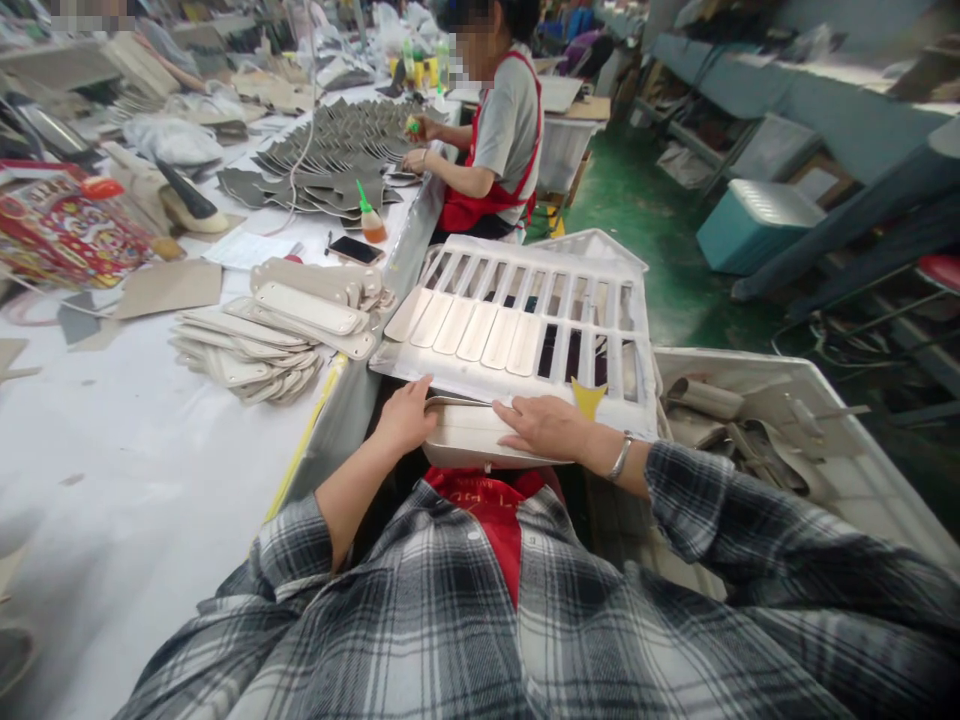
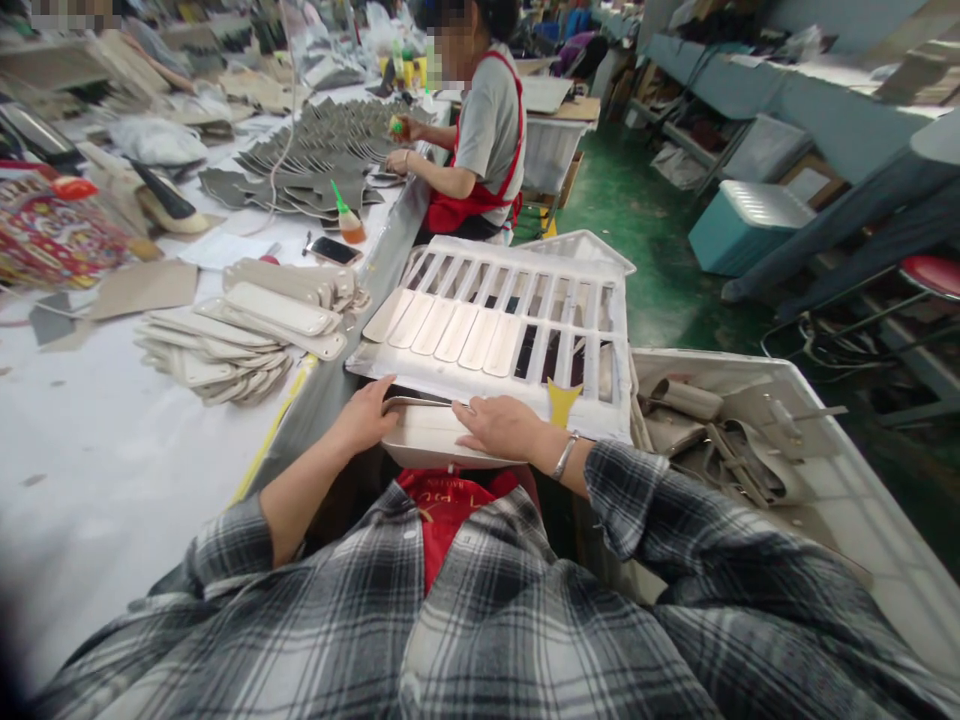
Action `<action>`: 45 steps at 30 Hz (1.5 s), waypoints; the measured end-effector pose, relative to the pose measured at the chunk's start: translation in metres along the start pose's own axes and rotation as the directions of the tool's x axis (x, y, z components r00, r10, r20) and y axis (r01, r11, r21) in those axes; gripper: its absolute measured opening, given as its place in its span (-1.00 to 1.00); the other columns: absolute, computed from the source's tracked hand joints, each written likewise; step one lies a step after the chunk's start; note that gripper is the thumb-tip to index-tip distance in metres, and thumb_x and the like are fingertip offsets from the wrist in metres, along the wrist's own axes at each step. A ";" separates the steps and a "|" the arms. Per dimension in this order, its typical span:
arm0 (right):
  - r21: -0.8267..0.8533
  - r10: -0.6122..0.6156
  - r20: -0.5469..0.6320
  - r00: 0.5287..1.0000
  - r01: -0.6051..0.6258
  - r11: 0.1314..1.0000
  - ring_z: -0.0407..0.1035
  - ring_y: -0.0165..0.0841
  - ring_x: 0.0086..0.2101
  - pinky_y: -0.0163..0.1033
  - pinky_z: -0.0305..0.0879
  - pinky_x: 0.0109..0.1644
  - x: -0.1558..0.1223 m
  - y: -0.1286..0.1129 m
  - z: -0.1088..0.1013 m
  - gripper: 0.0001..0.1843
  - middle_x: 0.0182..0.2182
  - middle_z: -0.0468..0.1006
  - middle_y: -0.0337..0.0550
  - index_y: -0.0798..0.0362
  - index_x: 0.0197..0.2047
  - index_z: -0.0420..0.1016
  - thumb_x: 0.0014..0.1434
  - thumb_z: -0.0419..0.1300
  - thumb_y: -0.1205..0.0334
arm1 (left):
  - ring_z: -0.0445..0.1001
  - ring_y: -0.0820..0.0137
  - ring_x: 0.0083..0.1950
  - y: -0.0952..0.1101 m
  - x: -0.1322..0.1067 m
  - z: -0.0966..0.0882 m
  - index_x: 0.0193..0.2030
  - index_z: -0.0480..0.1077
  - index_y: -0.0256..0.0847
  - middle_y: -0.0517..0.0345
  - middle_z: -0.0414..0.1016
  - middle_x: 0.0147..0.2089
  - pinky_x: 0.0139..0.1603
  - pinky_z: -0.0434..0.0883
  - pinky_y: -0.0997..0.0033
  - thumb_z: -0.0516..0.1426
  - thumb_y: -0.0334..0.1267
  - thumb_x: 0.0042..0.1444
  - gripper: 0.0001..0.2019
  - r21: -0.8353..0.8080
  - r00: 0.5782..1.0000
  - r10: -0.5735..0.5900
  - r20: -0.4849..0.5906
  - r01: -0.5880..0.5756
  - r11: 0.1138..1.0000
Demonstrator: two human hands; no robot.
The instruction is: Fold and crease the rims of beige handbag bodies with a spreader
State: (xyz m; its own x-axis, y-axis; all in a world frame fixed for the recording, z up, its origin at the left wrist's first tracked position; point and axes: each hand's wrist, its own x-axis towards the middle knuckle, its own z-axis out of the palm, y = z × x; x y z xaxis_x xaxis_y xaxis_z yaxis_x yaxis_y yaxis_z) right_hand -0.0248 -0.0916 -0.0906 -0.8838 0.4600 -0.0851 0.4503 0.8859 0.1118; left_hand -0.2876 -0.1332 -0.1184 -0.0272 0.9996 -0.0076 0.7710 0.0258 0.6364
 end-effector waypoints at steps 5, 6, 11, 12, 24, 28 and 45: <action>0.041 0.070 0.090 0.993 -0.074 0.996 0.43 -0.19 -0.35 -0.21 0.19 -0.36 0.003 -0.009 -0.003 -0.35 -0.19 0.49 0.15 0.16 0.26 0.12 0.26 -0.07 -0.11 | 0.19 0.02 0.23 0.054 -0.003 0.003 0.05 0.30 -0.23 -0.17 0.30 0.17 0.25 0.08 -0.08 0.09 -0.40 0.01 -0.59 0.249 0.940 0.333 0.078 -0.341 0.906; 0.062 0.080 0.107 0.991 -0.087 0.994 0.43 -0.20 -0.35 -0.21 0.20 -0.35 0.004 -0.011 -0.004 -0.38 -0.19 0.49 0.15 0.14 0.24 0.17 0.25 -0.06 -0.09 | 0.26 0.07 0.17 0.064 -0.005 0.008 -0.01 0.32 -0.23 -0.15 0.36 0.09 0.22 0.17 0.01 0.08 -0.36 0.05 -0.68 0.220 0.909 0.389 0.153 -0.415 0.883; 0.316 0.061 0.255 0.965 -0.143 0.938 0.46 -0.15 -0.26 -0.17 0.29 -0.21 0.012 0.000 -0.018 -0.49 -0.19 0.53 0.16 0.21 0.04 0.38 0.16 0.07 0.01 | 0.39 0.16 0.07 0.083 -0.012 0.033 -0.03 0.25 -0.23 -0.11 0.27 0.17 0.03 0.39 0.19 0.16 -0.07 0.04 -0.59 0.144 0.869 0.424 0.254 -0.468 0.872; 0.424 0.065 0.271 0.960 -0.180 0.888 0.45 -0.16 -0.21 -0.16 0.30 -0.15 0.012 0.008 -0.021 -0.45 -0.15 0.53 0.14 0.21 0.11 0.32 0.15 0.09 0.02 | 0.43 0.18 0.03 0.081 -0.012 0.034 0.02 0.22 -0.22 -0.12 0.21 0.23 -0.02 0.42 0.20 0.17 -0.03 0.02 -0.53 0.157 0.886 0.394 0.246 -0.437 0.886; 0.726 0.092 0.688 0.720 -0.685 -0.066 0.38 -0.46 -0.60 -0.39 0.32 -0.54 -0.098 0.062 0.037 -0.56 -0.53 0.47 -0.24 0.07 0.08 0.22 0.14 0.10 0.15 | 0.30 0.10 0.16 0.070 -0.018 0.029 0.34 -0.03 -0.11 -0.08 0.06 0.36 0.00 0.36 0.20 0.00 0.23 0.09 -0.24 0.316 0.640 0.517 0.568 -0.750 0.581; 0.828 0.267 0.542 0.797 -0.561 -0.006 0.22 -0.57 -0.66 -0.50 0.15 -0.63 -0.095 0.040 0.050 -0.71 -0.60 0.35 -0.34 0.13 -0.11 0.32 0.14 0.08 0.16 | 0.36 0.13 0.00 0.087 -0.008 0.031 0.38 -0.13 -0.12 -0.02 -0.09 0.42 -0.13 0.37 0.24 0.03 0.17 0.09 -0.20 0.265 0.479 0.542 0.691 -0.865 0.427; 0.939 0.428 0.341 0.837 -0.283 -0.195 -0.02 -0.58 -0.72 -0.47 -0.10 -0.67 -0.095 0.033 0.043 -0.25 -0.77 0.20 -0.47 0.24 0.24 0.18 -0.09 0.06 0.37 | 0.39 0.21 0.11 0.098 0.014 0.043 0.29 0.10 -0.04 0.20 0.09 0.37 -0.02 0.37 0.30 0.07 -0.12 0.06 -0.39 0.137 0.488 0.474 0.733 -0.788 0.600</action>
State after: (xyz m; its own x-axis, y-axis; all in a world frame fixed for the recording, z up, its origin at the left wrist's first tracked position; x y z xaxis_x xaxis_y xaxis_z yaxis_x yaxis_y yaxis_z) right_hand 0.0793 -0.1034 -0.1210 -0.5039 0.7846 -0.3612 0.2813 -0.2462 -0.9275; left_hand -0.1852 -0.1164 -0.0894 0.8186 0.5084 -0.2671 0.5709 -0.7710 0.2822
